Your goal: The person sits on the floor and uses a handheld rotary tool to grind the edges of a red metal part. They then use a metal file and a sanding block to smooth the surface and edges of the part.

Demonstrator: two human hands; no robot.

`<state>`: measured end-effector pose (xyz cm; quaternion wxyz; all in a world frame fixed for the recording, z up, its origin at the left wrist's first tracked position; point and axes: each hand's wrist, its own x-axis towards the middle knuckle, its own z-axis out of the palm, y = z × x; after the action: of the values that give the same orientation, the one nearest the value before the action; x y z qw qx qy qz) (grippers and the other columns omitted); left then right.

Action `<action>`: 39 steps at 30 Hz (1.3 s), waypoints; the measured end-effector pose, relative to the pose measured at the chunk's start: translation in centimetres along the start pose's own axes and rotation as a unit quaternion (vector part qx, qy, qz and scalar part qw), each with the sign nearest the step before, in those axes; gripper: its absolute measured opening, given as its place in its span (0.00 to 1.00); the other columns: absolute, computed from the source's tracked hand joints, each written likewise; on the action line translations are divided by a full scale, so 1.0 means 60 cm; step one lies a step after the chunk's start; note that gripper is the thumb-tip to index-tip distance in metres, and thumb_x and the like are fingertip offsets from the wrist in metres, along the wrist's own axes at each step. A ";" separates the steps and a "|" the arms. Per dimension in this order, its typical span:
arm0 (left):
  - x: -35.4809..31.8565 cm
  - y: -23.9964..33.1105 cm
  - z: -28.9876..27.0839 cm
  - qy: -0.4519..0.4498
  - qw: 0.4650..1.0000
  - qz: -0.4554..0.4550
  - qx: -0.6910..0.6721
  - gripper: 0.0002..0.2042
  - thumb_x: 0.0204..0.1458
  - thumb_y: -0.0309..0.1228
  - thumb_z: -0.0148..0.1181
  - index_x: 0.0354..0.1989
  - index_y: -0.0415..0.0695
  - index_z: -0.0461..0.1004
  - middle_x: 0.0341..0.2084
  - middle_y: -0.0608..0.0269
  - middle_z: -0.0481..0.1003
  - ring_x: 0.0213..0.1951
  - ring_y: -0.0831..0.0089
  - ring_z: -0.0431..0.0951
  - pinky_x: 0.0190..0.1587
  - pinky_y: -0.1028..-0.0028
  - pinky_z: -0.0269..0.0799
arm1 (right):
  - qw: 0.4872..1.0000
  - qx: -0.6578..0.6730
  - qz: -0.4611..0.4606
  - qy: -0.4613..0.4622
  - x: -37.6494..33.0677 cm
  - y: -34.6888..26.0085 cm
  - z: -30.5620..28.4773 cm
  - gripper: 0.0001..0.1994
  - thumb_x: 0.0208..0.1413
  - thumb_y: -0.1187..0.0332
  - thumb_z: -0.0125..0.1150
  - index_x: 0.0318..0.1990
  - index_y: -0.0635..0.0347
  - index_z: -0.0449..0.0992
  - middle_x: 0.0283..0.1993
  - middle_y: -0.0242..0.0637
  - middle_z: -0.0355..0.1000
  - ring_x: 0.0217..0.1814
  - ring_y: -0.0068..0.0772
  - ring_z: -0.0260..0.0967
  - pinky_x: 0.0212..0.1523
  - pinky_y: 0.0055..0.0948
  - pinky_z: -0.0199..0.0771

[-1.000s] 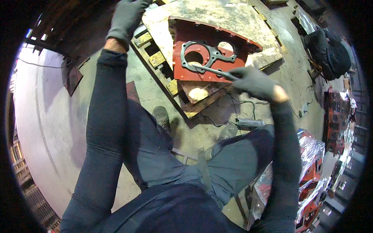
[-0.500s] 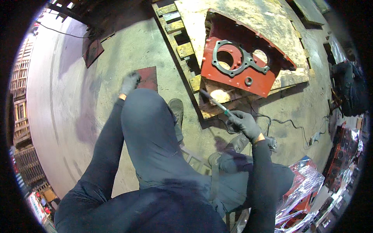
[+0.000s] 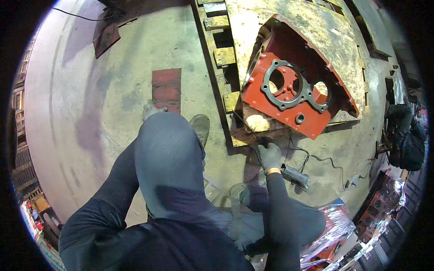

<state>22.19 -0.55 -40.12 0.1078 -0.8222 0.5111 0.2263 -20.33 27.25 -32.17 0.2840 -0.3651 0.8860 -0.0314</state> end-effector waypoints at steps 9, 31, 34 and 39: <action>-0.002 -0.027 -0.053 -0.015 0.937 0.118 -0.328 0.26 0.52 0.37 0.75 0.55 0.34 0.79 0.43 0.46 0.85 0.47 0.57 0.84 0.49 0.59 0.79 | 0.996 -0.044 -0.069 0.044 -0.010 -0.022 -0.019 0.16 0.54 0.56 0.72 0.38 0.62 0.82 0.40 0.56 0.79 0.47 0.63 0.77 0.50 0.56 0.76; -0.434 0.474 -0.279 0.093 0.668 0.730 0.111 0.13 0.58 0.27 0.55 0.51 0.47 0.75 0.41 0.45 0.80 0.45 0.44 0.82 0.45 0.51 0.76 | 0.949 0.217 -0.214 0.074 -0.097 -0.073 -0.414 0.20 0.63 0.60 0.64 0.57 0.62 0.81 0.55 0.52 0.81 0.58 0.49 0.80 0.60 0.40 0.78; -0.447 0.495 -0.244 0.059 0.664 0.735 0.128 0.12 0.56 0.28 0.57 0.49 0.47 0.77 0.41 0.46 0.81 0.45 0.44 0.82 0.46 0.51 0.76 | 0.947 0.238 -0.191 0.104 -0.087 -0.049 -0.411 0.21 0.63 0.59 0.63 0.57 0.63 0.80 0.55 0.52 0.81 0.57 0.51 0.80 0.60 0.42 0.78; -0.464 0.523 -0.261 0.049 0.638 0.733 0.230 0.13 0.54 0.26 0.58 0.48 0.48 0.82 0.41 0.49 0.83 0.46 0.45 0.82 0.50 0.53 0.77 | 0.947 0.212 -0.212 0.112 -0.072 -0.049 -0.396 0.22 0.63 0.57 0.64 0.58 0.62 0.80 0.55 0.53 0.80 0.57 0.53 0.79 0.60 0.43 0.78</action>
<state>-12.08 0.85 -11.31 0.0666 -0.1363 0.9862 0.0657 -28.49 24.38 -9.46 0.2401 -0.4704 0.7872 -0.3185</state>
